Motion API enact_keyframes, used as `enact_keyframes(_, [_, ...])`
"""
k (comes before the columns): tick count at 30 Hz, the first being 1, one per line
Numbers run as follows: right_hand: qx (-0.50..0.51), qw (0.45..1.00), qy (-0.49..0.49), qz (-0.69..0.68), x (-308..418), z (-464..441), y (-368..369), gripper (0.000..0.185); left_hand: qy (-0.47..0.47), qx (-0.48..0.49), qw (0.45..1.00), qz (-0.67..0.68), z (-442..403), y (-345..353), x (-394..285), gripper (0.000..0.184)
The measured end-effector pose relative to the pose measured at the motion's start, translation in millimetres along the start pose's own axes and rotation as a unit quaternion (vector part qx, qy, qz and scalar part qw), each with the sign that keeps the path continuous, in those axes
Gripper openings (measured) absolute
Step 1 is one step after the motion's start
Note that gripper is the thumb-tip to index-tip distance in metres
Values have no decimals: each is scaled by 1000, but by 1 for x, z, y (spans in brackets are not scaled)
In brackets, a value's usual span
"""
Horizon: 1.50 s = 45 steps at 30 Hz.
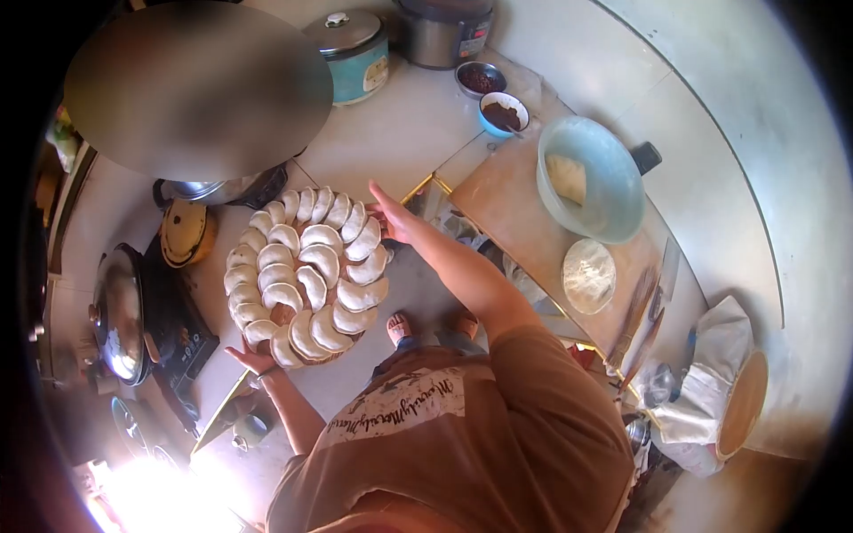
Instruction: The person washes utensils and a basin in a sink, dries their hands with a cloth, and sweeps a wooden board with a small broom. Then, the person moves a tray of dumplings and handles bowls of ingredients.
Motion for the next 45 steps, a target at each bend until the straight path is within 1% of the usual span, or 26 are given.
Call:
enact_keyframes(2, [-19, 999, 9, 28, -8, -13, 4, 96, -4, -46, 999, -10, 1, 3, -1, 88])
enact_keyframes(3, [-29, 999, -4, 40, -11, -18, 4, 92, -11, -47, 999, -4, -4, -3, -1, 85])
enact_keyframes(6, [-102, 994, -44, 22, -19, -20, -3, 92, -5, -28, 999, -35, -21, -18, -1, 84])
enact_keyframes(7, [-112, 992, -54, 14, -19, -14, -7, 91, -9, -56, 998, -38, -23, -23, -3, 79])
enact_keyframes(8, [-129, 989, -72, -17, -18, -3, -8, 79, -16, -80, 996, -44, -25, -28, -4, 75])
enact_keyframes(9, [-128, 984, -109, 54, -13, 13, -9, 74, -4, -138, 990, -27, -40, -47, -5, 71])
enact_keyframes(10, [-132, 973, -141, 126, -8, 36, -14, 68, 5, -141, 989, -42, -42, -47, -7, 67])
enact_keyframes(11, [-120, 965, -163, 166, -2, 69, -17, 60, 23, -145, 988, -56, -45, -48, -9, 63])
enact_keyframes(12, [-107, 955, -181, 208, -2, 100, -21, 51, 7, -130, 990, -60, -39, -39, -11, 56])
enact_keyframes(13, [-99, 939, -232, 234, -20, 126, -44, 50, 2, -122, 990, -71, -37, -30, -11, 56])
enact_keyframes(14, [-94, 941, -241, 220, -17, 172, -52, 45, -7, -119, 989, -86, -36, -23, -10, 56])
enact_keyframes(15, [-122, 926, -270, 232, -25, 213, -68, 33, -13, -118, 988, -98, -37, -22, -11, 55])
enact_keyframes(16, [-217, 937, -216, 171, -45, 248, -93, 31, -18, -118, 987, -107, -38, -18, -8, 55])
enact_keyframes(17, [-303, 933, -161, 107, -65, 283, -117, 30, -23, -117, 986, -117, -40, -13, -4, 55])
enact_keyframes(18, [-369, 914, -150, 70, -69, 326, -138, 28, -27, -116, 985, -121, -41, -9, -2, 54])
enact_keyframes(19, [-448, 881, -152, 20, -92, 360, -167, 29, -31, -115, 984, -129, -41, -4, 2, 54])
enact_keyframes(20, [-544, 828, -131, -22, -94, 394, -182, 30, -32, -113, 984, -135, -41, 0, 6, 54])
enact_keyframes(21, [-594, 792, -136, -33, -106, 416, -206, 32, -36, -112, 983, -139, -42, 4, 8, 53])
enact_keyframes(23, [-646, 750, -102, -100, -102, 442, -236, 35, -42, -107, 982, -152, -41, 12, 16, 53])
enact_keyframes(26, [-631, 740, -152, -178, -92, 438, -263, 37, -46, -101, 980, -163, -40, 21, 24, 52])
enact_keyframes(27, [-624, 746, -156, -172, -91, 437, -275, 37, -47, -99, 980, -163, -38, 24, 26, 52])
enact_keyframes(30, [-594, 780, -149, -130, -92, 434, -288, 33, -44, -96, 980, -166, -35, 26, 26, 51])
enact_keyframes(36, [-644, 739, -184, 80, -110, 468, -315, 24, -39, -102, 979, -170, -33, 21, 23, 49])
enact_keyframes(39, [-656, 724, -179, 117, -116, 509, -312, 24, -36, -105, 979, -170, -34, 20, 20, 48])
enact_keyframes(42, [-669, 718, -182, 66, -78, 530, -289, 23, -36, -108, 978, -176, -35, 17, 18, 47])
enact_keyframes(45, [-668, 719, -177, 74, -79, 528, -303, 22, -38, -109, 977, -180, -38, 16, 16, 47])
Point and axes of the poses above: each hand's wrist, its own z-axis away from the middle knuckle, its own y-axis out of the palm, x = y × z, the point moved 3 cm from there along -z, towards the middle knuckle, and after that the axes turned 15 degrees about -y, right-handed, at the moved point
